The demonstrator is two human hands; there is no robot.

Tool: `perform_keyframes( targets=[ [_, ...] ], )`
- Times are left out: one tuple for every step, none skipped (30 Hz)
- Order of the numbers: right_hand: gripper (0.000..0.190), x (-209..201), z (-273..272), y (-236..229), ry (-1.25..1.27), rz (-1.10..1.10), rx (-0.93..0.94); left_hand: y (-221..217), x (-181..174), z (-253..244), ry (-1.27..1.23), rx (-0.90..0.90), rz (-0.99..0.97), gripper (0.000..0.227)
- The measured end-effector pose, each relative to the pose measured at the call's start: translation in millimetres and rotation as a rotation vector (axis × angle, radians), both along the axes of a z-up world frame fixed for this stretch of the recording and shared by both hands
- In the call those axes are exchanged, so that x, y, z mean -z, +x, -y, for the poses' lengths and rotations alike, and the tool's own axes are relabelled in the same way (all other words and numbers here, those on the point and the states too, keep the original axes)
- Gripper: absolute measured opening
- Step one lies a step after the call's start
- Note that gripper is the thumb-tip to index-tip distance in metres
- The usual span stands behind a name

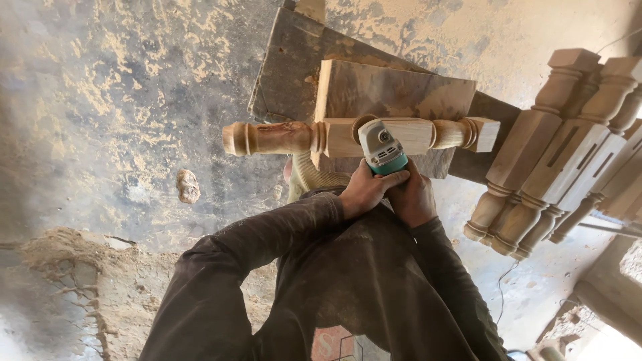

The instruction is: Use a power sander/grinder to smooth the surface of a turned wooden table leg.

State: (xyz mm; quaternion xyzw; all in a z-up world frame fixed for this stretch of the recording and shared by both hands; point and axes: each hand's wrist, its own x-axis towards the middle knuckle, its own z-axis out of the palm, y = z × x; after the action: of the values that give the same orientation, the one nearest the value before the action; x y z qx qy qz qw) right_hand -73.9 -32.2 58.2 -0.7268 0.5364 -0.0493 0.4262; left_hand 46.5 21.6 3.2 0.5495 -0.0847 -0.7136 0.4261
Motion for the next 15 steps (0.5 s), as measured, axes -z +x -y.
perform_keyframes(
  targets=[
    [0.049,2.1,0.3,-5.1,0.001,-0.002,0.011,-2.6,-0.1,2.5,0.001,0.011,-0.002,0.073],
    [0.047,3.9,0.7,-10.6,0.011,-0.041,0.033,-5.6,-0.4,5.2,0.018,0.056,0.02,0.077],
    [0.046,5.6,0.9,-16.2,0.021,-0.081,0.056,-8.7,-0.8,7.9,0.036,0.101,0.041,0.081],
    [0.046,7.7,1.2,-22.1,0.02,-0.081,0.066,-12.7,0.7,10.3,0.034,0.111,0.041,0.081],
    [0.044,9.8,1.2,-27.9,-0.002,-0.046,0.065,-16.6,2.0,12.6,0.043,0.136,0.042,0.084],
    [0.042,11.8,1.2,-33.8,-0.025,-0.01,0.065,-20.7,3.3,14.7,0.051,0.16,0.044,0.087],
    [0.042,10.6,2.2,-36.6,-0.026,-0.011,0.074,-23.1,2.5,17.8,0.05,0.17,0.044,0.087],
    [0.041,9.2,3.0,-39.5,-0.011,-0.012,0.099,-25.8,1.7,20.7,0.04,0.195,0.046,0.088],
    [0.041,8.0,3.6,-42.2,0.005,-0.014,0.124,-28.4,1.0,23.4,0.03,0.22,0.048,0.09],
    [0.041,9.5,4.0,-46.2,0.005,-0.013,0.132,-31.2,0.9,26.4,0.031,0.228,0.048,0.09],
    [0.041,11.1,4.2,-50.1,-0.015,-0.024,0.143,-33.9,0.7,29.3,0.035,0.244,0.04,0.091],
    [0.041,12.7,4.4,-53.7,-0.033,-0.034,0.153,-36.5,0.4,31.9,0.041,0.258,0.032,0.092],
    [0.041,10.5,5.7,-55.7,-0.031,-0.033,0.159,-40.3,1.2,34.6,0.043,0.265,0.033,0.092],
    [0.041,8.2,7.4,-58.0,-0.04,-0.021,0.159,-44.4,1.9,37.5,0.045,0.277,0.042,0.092],
    [0.041,5.9,8.9,-60.2,-0.05,-0.008,0.159,-48.5,2.6,40.3,0.047,0.289,0.05,0.092]
  ],
)
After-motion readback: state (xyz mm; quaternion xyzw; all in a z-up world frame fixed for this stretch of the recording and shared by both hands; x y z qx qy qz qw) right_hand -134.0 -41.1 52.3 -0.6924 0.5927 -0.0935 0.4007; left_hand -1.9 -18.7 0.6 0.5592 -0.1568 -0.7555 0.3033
